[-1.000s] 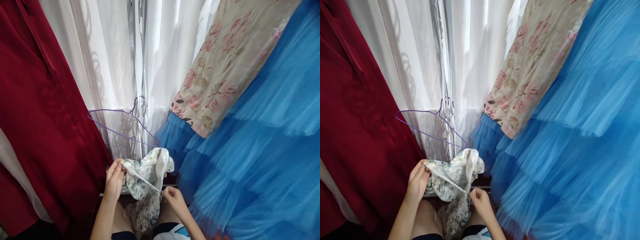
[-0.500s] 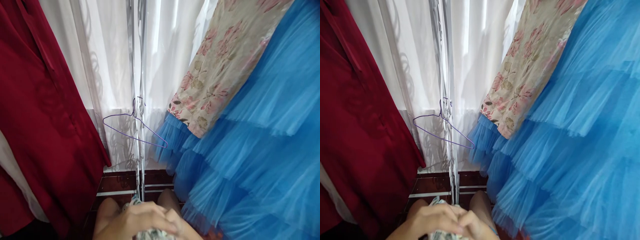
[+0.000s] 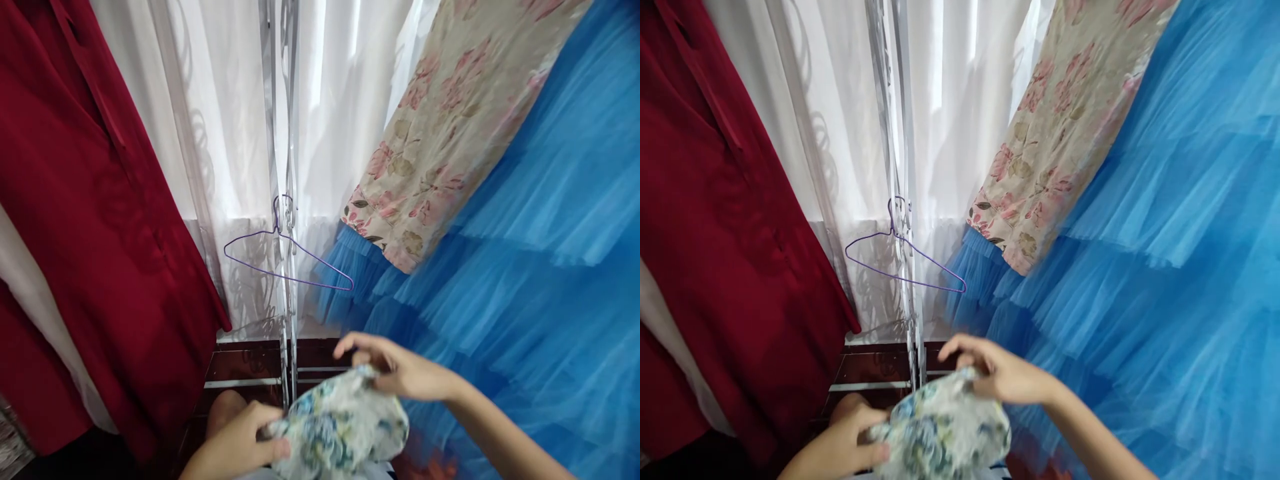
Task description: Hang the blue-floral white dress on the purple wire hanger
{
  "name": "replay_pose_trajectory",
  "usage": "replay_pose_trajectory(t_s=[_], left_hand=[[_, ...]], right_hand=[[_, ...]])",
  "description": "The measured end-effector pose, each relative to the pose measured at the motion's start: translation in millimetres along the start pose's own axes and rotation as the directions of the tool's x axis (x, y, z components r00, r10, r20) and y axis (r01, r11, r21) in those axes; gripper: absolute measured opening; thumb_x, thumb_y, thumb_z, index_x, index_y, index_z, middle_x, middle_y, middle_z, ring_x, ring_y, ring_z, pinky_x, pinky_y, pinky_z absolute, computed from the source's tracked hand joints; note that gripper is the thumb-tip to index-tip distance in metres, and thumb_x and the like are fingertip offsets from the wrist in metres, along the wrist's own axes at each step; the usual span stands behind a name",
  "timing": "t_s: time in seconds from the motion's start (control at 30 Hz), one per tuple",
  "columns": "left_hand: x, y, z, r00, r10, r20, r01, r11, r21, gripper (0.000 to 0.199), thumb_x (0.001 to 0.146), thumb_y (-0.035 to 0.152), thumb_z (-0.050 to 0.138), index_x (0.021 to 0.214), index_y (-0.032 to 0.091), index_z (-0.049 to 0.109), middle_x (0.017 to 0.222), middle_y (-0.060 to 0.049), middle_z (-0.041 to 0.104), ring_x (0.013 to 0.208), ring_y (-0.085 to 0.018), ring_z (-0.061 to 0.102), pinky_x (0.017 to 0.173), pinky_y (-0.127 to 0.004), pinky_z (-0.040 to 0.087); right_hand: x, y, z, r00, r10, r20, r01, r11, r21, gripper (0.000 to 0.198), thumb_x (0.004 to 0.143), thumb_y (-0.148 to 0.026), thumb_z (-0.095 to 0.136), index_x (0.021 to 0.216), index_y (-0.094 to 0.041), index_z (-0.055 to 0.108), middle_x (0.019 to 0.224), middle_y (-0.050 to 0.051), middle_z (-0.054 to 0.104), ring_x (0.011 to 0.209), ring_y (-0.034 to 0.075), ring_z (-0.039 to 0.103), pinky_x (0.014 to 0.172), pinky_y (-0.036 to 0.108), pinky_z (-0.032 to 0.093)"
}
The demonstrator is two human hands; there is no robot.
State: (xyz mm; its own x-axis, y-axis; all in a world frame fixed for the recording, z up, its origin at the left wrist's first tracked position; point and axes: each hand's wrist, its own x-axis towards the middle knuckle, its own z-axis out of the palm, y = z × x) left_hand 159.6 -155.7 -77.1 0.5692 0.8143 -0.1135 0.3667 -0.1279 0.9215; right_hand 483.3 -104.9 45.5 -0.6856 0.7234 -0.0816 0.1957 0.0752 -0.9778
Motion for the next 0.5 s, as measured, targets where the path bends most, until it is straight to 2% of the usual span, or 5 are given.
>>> replay_pose_trajectory(t_s=[0.07, 0.2, 0.27, 0.33, 0.5], left_hand=[[3.3, 17.8, -17.1, 0.973, 0.105, -0.204, -0.061, 0.975, 0.213, 0.027, 0.081, 0.052, 0.066, 0.083, 0.025, 0.071, 0.083, -0.005, 0.063, 0.089, -0.025, 0.054, 0.084, -0.032, 0.043], [17.3, 42.2, -48.3, 0.871, 0.354, -0.341, -0.196, 0.886, 0.42, 0.033, 0.086, 0.039, 0.063, 0.061, 0.02, 0.056, 0.066, -0.003, 0.052, 0.075, -0.021, 0.051, 0.085, -0.034, 0.042], [20.0, 49.1, -58.3, 0.807, 0.385, -0.447, -0.226, 0.901, 0.369, 0.032, 0.086, 0.036, 0.063, 0.061, 0.02, 0.054, 0.063, -0.001, 0.048, 0.069, -0.018, 0.049, 0.078, -0.03, 0.043], [16.8, 54.8, -66.4, 0.753, 0.327, -0.57, -0.237, 0.944, 0.228, 0.03, 0.086, 0.037, 0.064, 0.064, 0.019, 0.053, 0.063, 0.0, 0.046, 0.063, -0.015, 0.046, 0.063, -0.025, 0.04], [-6.6, 63.3, -100.8, 0.674, 0.139, -0.726, -0.312, 0.944, -0.108, 0.026, 0.079, 0.042, 0.071, 0.078, 0.021, 0.056, 0.07, 0.001, 0.053, 0.062, -0.015, 0.049, 0.056, -0.024, 0.04]], right_hand=[[8.1, -25.9, -29.3, 0.95, -0.156, -0.271, 0.108, 0.977, -0.183, 0.05, 0.07, -0.009, 0.061, 0.119, -0.02, 0.064, 0.07, 0.0, 0.063, 0.055, 0.012, 0.048, 0.049, 0.021, 0.035], [52.3, -55.3, -78.4, 0.829, -0.361, -0.428, 0.259, 0.925, -0.279, 0.046, 0.069, -0.013, 0.064, 0.115, -0.019, 0.064, 0.056, -0.006, 0.054, 0.044, 0.009, 0.038, 0.044, 0.021, 0.027], [82.0, -62.2, -94.0, 0.784, -0.405, -0.471, 0.329, 0.914, -0.239, 0.044, 0.067, -0.018, 0.067, 0.111, -0.018, 0.066, 0.061, -0.005, 0.059, 0.045, 0.008, 0.04, 0.045, 0.021, 0.029], [111.7, -65.4, -100.0, 0.768, -0.393, -0.505, 0.358, 0.918, -0.17, 0.039, 0.066, -0.023, 0.071, 0.104, -0.017, 0.068, 0.066, -0.004, 0.063, 0.047, 0.008, 0.044, 0.046, 0.021, 0.032], [162.1, -60.4, -76.1, 0.838, -0.35, -0.418, 0.338, 0.935, -0.104, 0.033, 0.067, -0.037, 0.077, 0.089, -0.014, 0.07, 0.071, -0.001, 0.065, 0.058, 0.011, 0.054, 0.055, 0.022, 0.04]])
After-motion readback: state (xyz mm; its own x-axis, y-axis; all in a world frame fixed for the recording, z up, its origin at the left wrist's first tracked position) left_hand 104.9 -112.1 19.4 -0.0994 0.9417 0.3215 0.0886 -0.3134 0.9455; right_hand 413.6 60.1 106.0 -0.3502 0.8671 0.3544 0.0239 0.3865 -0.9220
